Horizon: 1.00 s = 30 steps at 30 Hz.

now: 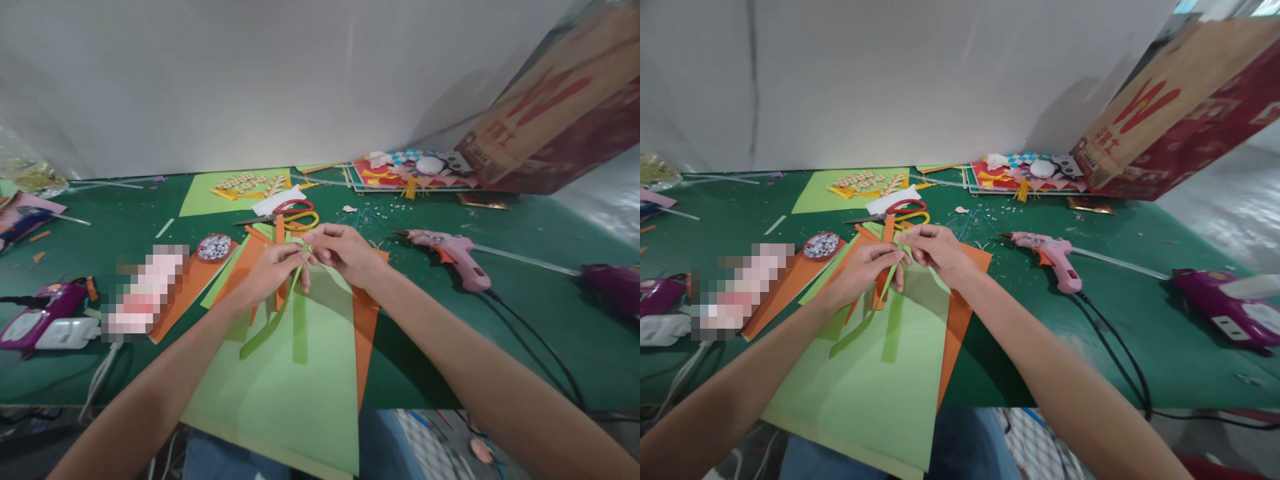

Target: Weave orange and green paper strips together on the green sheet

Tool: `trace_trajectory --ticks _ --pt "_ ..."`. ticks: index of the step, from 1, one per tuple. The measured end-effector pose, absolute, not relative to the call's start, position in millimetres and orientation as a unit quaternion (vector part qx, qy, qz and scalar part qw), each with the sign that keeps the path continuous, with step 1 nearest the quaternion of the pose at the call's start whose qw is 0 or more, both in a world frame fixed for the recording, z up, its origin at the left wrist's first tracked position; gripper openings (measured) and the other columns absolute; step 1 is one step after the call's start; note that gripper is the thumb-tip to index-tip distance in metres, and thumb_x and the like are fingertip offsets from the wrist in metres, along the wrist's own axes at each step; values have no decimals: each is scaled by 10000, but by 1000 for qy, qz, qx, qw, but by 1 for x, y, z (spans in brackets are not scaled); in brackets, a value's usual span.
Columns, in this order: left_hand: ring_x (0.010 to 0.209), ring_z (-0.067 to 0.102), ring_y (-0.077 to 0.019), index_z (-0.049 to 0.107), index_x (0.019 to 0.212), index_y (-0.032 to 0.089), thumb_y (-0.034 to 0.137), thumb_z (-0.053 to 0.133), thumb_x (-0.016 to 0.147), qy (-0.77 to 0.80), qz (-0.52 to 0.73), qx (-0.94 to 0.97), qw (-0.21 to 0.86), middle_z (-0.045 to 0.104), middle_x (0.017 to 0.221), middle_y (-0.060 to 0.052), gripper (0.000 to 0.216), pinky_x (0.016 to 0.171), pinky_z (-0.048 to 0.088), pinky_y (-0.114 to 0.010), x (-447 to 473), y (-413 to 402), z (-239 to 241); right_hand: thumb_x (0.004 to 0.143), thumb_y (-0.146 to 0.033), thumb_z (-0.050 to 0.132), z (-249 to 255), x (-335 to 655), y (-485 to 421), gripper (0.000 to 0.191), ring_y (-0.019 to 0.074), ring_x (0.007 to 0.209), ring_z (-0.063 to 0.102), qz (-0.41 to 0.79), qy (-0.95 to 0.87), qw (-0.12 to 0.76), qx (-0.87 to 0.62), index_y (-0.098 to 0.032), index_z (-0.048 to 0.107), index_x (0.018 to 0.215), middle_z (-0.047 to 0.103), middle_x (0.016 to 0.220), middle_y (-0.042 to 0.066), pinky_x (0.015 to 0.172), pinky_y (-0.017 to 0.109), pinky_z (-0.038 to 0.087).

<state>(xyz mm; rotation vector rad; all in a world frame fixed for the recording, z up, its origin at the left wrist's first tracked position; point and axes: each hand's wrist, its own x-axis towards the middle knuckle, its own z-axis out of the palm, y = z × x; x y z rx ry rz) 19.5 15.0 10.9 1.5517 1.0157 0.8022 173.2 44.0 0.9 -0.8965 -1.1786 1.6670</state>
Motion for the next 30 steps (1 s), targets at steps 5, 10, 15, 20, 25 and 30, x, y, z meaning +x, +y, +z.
trace_trajectory --ticks 5,10,15,20,25,30 --pt "526 572 -126 593 751 148 316 477 873 443 317 677 495 621 543 -11 239 586 429 -249 21 15 6 554 -394 817 0 172 44 395 50 385 348 667 -477 448 -357 -179 497 469 421 376 -66 440 249 234" --pt "498 567 -124 597 765 154 323 445 886 464 314 684 468 624 538 -12 257 513 410 -232 23 17 2 539 -389 824 -2 170 42 398 42 381 336 667 -473 449 -360 -172 497 469 417 374 -72 432 242 214" --pt "473 560 -119 613 765 155 294 433 883 461 314 682 473 623 528 -10 256 491 404 -227 23 17 2 576 -378 810 -3 170 42 395 41 382 347 664 -481 447 -358 -174 484 489 409 375 -79 439 242 230" --pt "484 563 -122 621 767 156 291 425 883 451 312 677 490 616 528 -13 265 502 416 -229 23 17 2 558 -408 816 -4 169 42 439 44 376 361 662 -487 450 -351 -178 453 472 378 368 -87 432 243 221" --pt "475 542 -117 580 679 167 307 430 877 455 313 676 488 614 517 -18 285 499 417 -224 24 16 3 585 -396 806 -5 170 41 403 49 384 373 665 -485 447 -349 -179 482 484 370 373 -85 435 244 237" --pt "465 529 -111 557 651 170 307 439 876 455 314 674 490 611 513 -15 289 492 412 -218 24 15 4 594 -408 799 -6 171 43 389 50 389 359 666 -493 447 -337 -177 500 502 373 378 -83 437 248 220"
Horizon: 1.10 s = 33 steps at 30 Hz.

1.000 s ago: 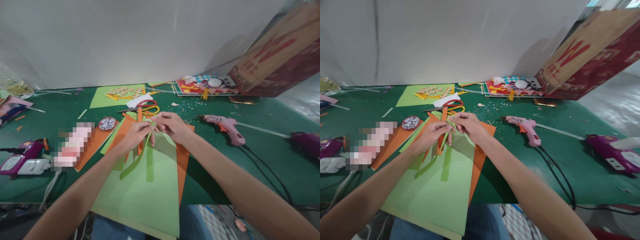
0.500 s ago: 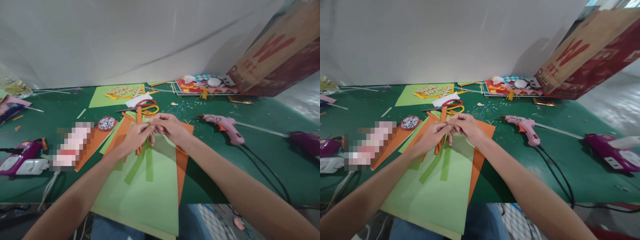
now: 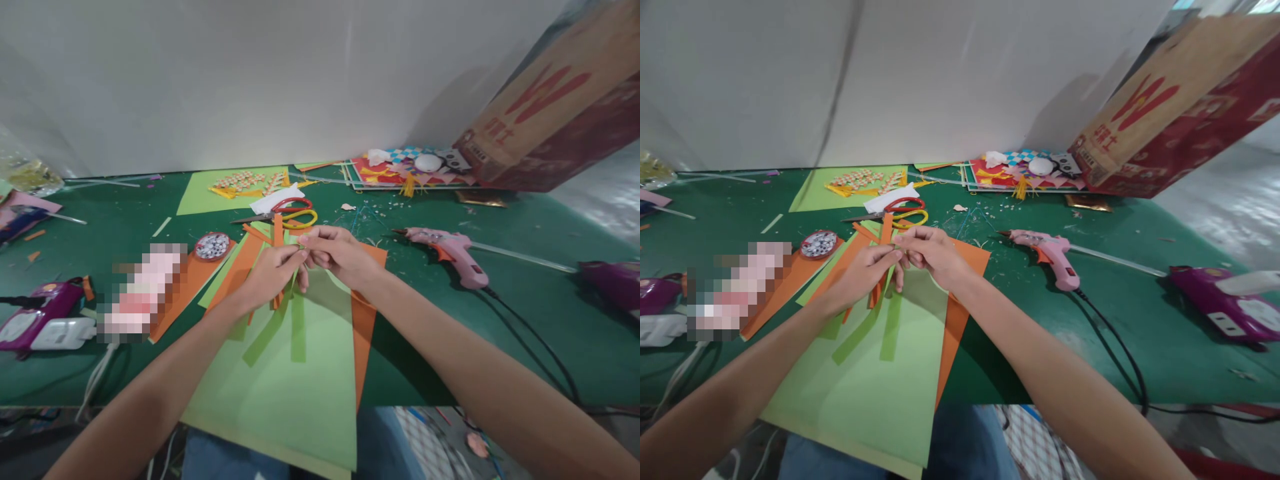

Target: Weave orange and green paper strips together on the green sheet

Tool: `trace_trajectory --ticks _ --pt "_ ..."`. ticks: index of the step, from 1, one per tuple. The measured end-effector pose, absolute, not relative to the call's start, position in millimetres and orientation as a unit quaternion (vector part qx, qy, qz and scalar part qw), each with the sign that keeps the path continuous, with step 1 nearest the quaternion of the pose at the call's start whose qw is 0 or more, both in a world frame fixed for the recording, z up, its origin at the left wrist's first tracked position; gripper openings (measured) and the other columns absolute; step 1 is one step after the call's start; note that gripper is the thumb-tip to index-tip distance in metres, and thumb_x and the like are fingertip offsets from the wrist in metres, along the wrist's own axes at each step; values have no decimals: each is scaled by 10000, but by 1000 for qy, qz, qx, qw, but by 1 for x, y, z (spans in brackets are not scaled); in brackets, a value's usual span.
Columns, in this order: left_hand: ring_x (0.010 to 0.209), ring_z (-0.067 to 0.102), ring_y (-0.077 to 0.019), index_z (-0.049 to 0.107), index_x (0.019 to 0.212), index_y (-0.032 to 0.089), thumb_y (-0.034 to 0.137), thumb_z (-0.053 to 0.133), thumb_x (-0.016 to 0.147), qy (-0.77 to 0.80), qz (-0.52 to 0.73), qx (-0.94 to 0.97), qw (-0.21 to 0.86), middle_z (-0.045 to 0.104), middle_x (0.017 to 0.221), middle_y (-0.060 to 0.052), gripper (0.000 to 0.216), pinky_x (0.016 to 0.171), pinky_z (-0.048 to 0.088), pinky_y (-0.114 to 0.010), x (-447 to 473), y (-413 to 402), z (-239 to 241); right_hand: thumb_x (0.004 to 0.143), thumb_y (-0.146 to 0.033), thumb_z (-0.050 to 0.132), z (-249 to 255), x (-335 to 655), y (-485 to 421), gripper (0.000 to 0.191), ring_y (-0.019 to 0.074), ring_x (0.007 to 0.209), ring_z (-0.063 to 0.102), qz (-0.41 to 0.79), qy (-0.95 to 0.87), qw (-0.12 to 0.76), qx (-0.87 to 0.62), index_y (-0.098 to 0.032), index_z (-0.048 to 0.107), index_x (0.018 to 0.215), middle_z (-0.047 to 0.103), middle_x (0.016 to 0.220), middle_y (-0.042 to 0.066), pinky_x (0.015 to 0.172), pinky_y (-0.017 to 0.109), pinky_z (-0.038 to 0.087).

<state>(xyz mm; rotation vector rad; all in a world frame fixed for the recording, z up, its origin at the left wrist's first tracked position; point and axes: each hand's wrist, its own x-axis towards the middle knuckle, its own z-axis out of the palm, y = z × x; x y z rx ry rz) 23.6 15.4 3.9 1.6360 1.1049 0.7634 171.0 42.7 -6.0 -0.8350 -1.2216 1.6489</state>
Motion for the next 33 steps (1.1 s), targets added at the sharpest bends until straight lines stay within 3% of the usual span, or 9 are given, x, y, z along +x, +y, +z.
trace_trajectory --ticks 11,22,33 --pt "472 550 -109 549 675 165 310 432 880 446 320 662 510 610 517 -1 277 535 419 -226 22 17 4 563 -385 807 -2 173 44 308 44 379 333 680 -471 426 -367 -167 591 582 419 391 -77 428 243 208" --pt "484 552 -115 549 685 176 292 432 879 457 317 656 511 600 503 8 255 537 411 -227 23 15 7 566 -333 789 -4 173 45 231 41 379 313 650 -474 468 -366 -175 621 573 411 380 -80 427 245 191" --pt "503 573 -122 557 671 166 259 411 894 430 333 658 521 613 501 5 283 668 435 -256 24 17 8 564 -344 797 -3 173 44 244 52 380 347 647 -490 452 -371 -160 662 651 422 390 -78 429 250 207"
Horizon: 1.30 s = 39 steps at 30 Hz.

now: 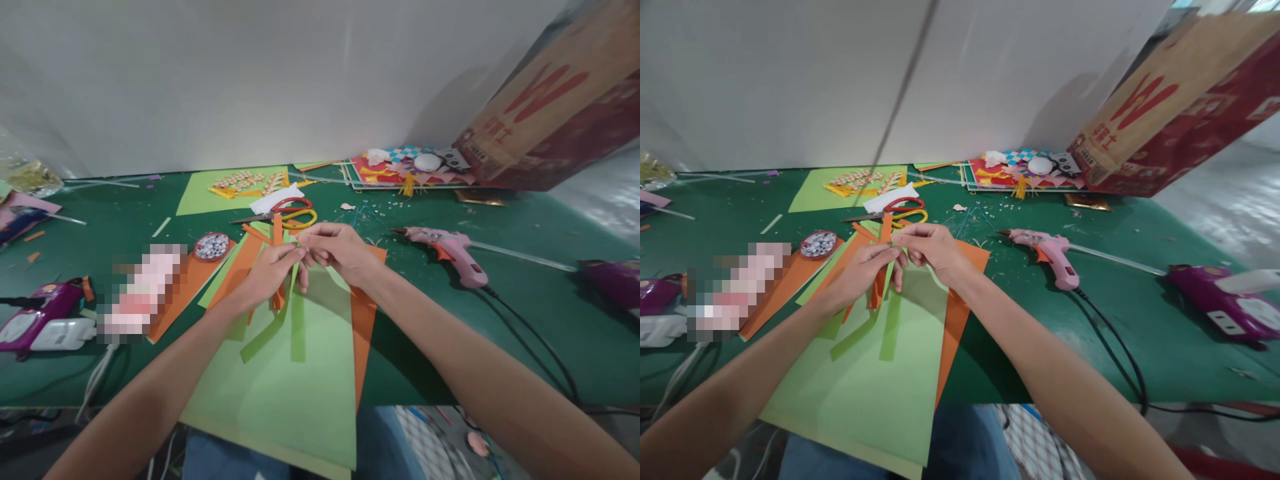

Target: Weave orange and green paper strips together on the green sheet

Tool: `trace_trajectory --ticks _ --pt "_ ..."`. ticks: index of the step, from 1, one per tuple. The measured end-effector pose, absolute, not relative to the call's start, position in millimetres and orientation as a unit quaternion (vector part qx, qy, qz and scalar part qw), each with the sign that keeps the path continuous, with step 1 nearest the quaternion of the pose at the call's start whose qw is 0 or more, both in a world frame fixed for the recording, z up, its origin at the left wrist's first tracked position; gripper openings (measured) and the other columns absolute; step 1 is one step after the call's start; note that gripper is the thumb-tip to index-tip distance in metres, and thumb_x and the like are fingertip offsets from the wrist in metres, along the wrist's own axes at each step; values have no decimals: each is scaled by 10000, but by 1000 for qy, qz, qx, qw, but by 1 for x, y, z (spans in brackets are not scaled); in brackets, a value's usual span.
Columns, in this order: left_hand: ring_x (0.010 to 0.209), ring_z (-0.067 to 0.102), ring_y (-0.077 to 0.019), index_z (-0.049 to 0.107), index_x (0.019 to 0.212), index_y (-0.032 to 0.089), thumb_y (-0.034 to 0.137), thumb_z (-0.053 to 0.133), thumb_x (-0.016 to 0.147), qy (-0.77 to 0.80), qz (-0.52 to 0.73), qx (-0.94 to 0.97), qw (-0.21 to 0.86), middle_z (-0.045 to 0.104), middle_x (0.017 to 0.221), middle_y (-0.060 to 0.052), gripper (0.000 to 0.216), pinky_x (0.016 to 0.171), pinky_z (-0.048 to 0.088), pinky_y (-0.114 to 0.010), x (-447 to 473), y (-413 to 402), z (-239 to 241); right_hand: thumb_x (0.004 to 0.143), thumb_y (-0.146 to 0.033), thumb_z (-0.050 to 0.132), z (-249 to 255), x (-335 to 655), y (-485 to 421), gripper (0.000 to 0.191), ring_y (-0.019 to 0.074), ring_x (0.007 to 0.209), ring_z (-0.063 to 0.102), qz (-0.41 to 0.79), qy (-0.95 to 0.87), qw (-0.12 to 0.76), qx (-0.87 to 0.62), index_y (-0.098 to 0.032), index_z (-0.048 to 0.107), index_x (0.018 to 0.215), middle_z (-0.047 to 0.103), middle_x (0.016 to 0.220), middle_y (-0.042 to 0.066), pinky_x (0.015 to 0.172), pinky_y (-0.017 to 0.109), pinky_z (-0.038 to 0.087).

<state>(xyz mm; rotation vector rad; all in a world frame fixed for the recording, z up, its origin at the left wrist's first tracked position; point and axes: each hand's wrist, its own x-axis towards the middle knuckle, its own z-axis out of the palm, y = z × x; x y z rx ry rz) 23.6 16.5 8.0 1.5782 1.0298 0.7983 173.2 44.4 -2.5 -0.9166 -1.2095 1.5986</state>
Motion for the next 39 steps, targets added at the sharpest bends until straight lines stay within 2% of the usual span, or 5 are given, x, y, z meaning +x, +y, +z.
trace_trajectory --ticks 8,20,33,39 --pt "488 568 -111 566 708 157 244 407 901 431 326 669 510 604 513 16 265 653 435 -242 23 17 8 529 -363 825 1 173 43 324 44 383 355 644 -503 442 -369 -154 578 519 444 394 -65 425 239 213" --pt "537 587 -125 644 871 126 281 411 903 415 319 683 509 608 580 -3 282 618 430 -251 22 19 3 573 -378 806 0 174 43 340 40 387 349 633 -531 440 -353 -149 558 532 484 425 -44 416 238 218" --pt "511 585 -113 626 782 142 271 442 889 413 338 661 528 617 570 7 248 637 440 -248 22 20 1 595 -367 797 -2 172 43 339 42 389 332 631 -529 448 -349 -158 538 531 468 422 -51 420 244 201" --pt "489 584 -105 625 758 142 258 441 894 400 347 646 550 619 545 11 256 599 439 -234 22 19 1 607 -371 790 -2 172 43 335 43 393 330 634 -526 451 -343 -162 538 537 479 426 -56 439 256 208"
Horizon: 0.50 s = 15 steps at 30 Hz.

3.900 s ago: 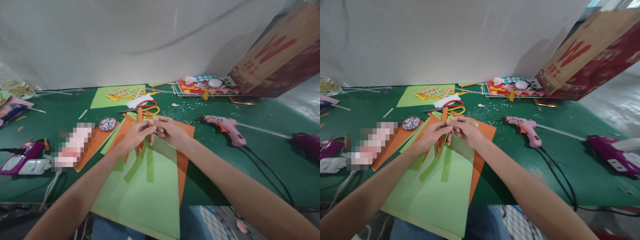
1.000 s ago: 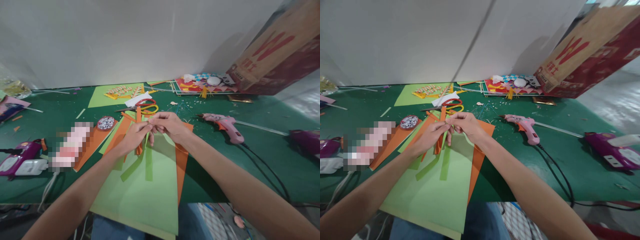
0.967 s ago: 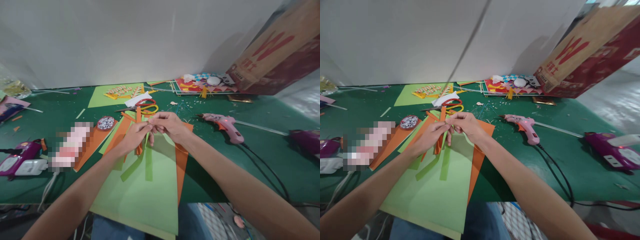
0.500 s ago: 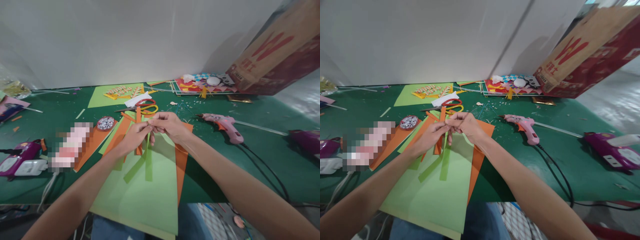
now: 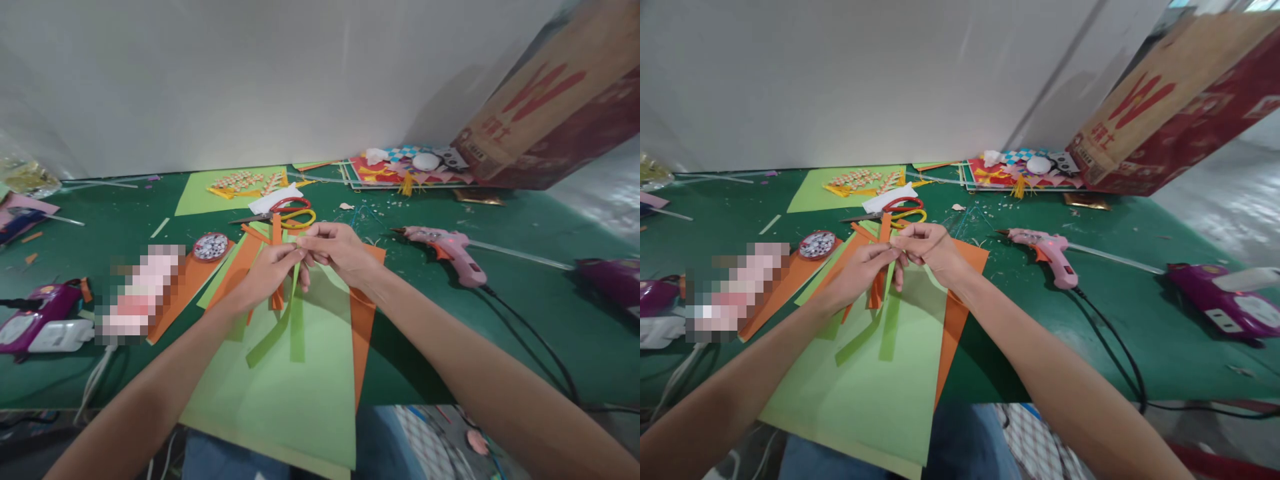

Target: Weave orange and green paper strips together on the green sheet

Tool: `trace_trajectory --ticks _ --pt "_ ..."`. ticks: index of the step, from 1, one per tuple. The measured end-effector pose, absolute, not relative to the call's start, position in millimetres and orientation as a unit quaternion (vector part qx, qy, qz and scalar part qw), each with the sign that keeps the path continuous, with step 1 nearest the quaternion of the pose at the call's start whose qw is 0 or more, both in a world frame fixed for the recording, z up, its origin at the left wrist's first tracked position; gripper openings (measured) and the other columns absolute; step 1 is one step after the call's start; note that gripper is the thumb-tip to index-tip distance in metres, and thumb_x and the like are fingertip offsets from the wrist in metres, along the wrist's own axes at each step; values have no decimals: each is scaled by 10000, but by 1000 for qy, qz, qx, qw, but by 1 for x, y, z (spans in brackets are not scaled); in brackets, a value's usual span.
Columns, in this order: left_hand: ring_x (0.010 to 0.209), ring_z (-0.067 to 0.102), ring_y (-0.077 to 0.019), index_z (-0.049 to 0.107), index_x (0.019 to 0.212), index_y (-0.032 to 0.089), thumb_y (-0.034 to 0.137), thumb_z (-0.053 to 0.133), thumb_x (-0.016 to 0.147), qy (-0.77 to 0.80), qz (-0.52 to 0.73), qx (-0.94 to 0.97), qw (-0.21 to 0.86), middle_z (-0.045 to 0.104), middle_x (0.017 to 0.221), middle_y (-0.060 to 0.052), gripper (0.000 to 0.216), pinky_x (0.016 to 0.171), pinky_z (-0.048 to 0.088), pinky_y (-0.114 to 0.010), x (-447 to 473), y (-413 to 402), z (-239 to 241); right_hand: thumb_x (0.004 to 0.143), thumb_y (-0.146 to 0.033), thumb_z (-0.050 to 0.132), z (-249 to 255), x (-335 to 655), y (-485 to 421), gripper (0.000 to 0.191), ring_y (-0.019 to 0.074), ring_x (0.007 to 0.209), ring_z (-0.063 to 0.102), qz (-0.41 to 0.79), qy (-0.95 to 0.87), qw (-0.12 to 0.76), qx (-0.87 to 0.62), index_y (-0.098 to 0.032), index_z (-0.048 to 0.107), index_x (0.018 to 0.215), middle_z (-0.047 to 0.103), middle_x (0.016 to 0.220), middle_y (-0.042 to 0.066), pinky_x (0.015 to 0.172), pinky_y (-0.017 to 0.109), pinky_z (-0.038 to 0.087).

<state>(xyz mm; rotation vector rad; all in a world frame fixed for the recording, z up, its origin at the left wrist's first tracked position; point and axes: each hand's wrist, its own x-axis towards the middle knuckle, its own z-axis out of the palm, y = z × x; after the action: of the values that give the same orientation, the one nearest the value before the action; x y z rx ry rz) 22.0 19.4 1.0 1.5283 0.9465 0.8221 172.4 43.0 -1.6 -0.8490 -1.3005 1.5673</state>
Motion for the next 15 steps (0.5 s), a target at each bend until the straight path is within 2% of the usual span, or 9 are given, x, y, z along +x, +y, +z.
trace_trajectory --ticks 10,15 --pt "473 571 -103 565 691 151 246 437 889 434 321 628 561 614 522 5 254 558 421 -225 26 14 9 556 -297 820 3 174 44 335 30 366 290 627 -485 498 -352 -167 515 508 361 373 -95 419 243 175" --pt "488 575 -109 568 703 157 262 443 887 436 320 633 553 620 536 6 246 583 429 -235 25 12 10 556 -284 820 4 174 45 329 34 362 326 638 -479 484 -359 -172 512 522 356 389 -99 414 239 204"
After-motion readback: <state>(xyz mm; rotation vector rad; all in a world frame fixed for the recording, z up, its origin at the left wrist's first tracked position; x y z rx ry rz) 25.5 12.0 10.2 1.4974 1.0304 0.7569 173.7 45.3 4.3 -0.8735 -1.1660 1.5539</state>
